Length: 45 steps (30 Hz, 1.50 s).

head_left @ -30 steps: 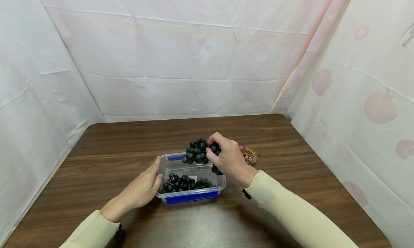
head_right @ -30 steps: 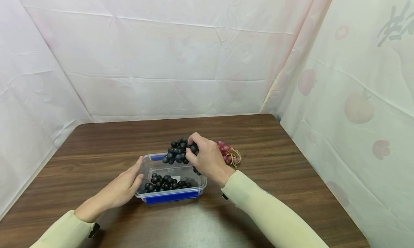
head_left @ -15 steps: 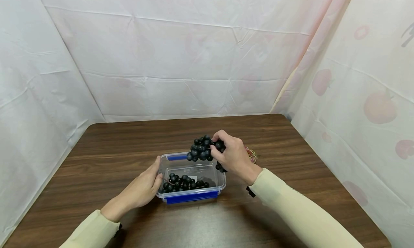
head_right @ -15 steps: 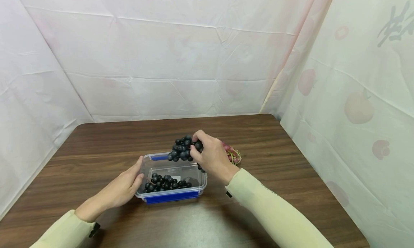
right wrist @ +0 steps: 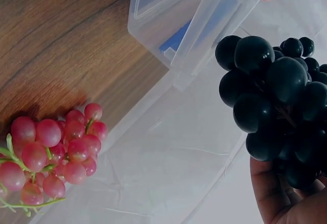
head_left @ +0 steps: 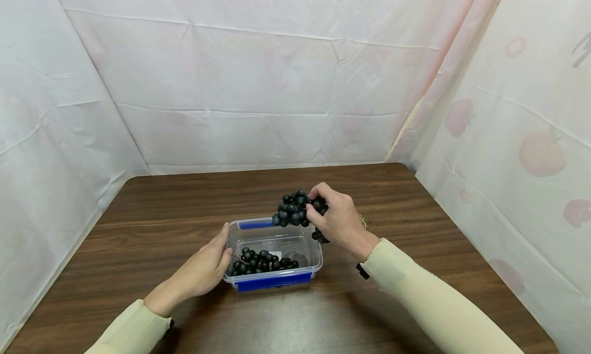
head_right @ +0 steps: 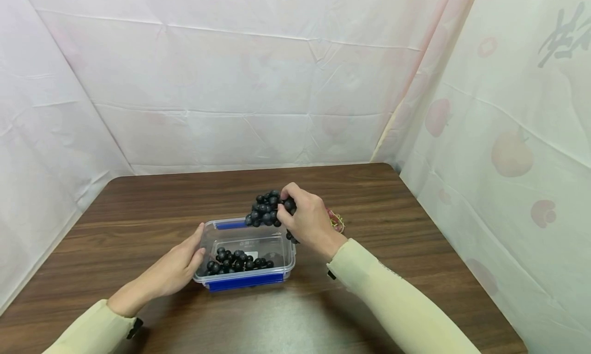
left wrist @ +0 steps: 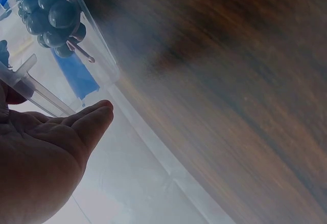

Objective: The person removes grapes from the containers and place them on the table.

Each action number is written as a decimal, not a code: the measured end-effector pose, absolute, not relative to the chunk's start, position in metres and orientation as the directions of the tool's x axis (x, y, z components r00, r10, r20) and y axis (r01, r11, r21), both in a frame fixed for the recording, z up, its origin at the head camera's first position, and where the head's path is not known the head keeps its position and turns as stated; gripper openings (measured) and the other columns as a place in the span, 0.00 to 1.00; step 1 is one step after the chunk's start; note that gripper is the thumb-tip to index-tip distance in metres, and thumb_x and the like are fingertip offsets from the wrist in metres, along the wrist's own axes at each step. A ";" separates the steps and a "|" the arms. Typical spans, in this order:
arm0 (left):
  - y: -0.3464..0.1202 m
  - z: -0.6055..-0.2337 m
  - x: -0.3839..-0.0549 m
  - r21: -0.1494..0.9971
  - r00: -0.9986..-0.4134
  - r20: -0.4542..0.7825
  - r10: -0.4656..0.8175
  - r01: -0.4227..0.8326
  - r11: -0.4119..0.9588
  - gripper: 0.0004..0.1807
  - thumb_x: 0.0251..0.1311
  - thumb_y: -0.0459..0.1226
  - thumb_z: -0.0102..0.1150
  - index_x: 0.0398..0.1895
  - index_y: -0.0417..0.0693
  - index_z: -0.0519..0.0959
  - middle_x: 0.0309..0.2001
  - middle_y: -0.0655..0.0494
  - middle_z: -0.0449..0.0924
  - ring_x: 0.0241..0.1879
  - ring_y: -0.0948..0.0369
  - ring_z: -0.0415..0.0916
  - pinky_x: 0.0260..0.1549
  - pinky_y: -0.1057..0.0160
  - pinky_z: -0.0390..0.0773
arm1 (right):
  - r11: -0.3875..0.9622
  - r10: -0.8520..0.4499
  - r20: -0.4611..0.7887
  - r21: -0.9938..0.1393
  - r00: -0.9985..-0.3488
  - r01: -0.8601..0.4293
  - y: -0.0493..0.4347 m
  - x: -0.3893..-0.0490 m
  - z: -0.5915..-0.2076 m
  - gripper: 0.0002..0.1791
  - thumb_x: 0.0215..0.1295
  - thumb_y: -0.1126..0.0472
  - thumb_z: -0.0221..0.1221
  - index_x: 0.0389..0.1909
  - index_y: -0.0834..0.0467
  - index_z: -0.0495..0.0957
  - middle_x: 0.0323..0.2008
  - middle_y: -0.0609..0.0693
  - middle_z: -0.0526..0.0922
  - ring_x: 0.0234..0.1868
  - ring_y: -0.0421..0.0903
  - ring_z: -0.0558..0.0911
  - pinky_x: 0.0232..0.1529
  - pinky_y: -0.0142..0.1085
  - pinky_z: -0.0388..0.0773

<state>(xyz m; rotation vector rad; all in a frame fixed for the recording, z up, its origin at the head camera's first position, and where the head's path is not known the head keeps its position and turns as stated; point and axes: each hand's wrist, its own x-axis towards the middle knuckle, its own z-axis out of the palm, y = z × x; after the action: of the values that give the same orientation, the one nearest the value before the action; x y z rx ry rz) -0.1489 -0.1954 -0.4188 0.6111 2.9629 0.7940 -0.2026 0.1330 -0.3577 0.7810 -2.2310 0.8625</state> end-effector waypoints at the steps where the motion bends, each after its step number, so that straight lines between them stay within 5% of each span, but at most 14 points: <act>1: -0.195 -0.419 -0.149 0.483 -0.924 0.087 0.373 0.367 0.795 0.36 0.80 0.39 0.43 0.81 0.32 0.42 0.80 0.36 0.47 0.75 0.42 0.56 0.69 0.38 0.64 | 0.614 -0.294 0.711 -0.371 -0.638 -0.696 0.134 -0.203 -0.357 0.09 0.61 0.66 0.66 0.39 0.56 0.77 0.29 0.45 0.82 0.17 0.37 0.65 0.17 0.33 0.67; 45: -0.196 -0.420 -0.150 0.478 -0.924 0.109 0.367 0.372 0.796 0.36 0.80 0.38 0.44 0.81 0.31 0.44 0.80 0.36 0.48 0.75 0.42 0.57 0.69 0.39 0.64 | 0.663 -0.244 0.694 -0.390 -0.677 -0.639 0.165 -0.206 -0.360 0.08 0.63 0.66 0.66 0.41 0.58 0.78 0.35 0.49 0.85 0.19 0.38 0.70 0.20 0.33 0.71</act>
<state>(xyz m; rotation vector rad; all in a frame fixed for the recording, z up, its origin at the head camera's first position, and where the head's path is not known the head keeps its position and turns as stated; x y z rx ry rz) -0.1504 -0.1963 -0.4199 0.6150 2.9869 0.7978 -0.2057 0.1652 -0.3605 0.6801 -2.2677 0.8448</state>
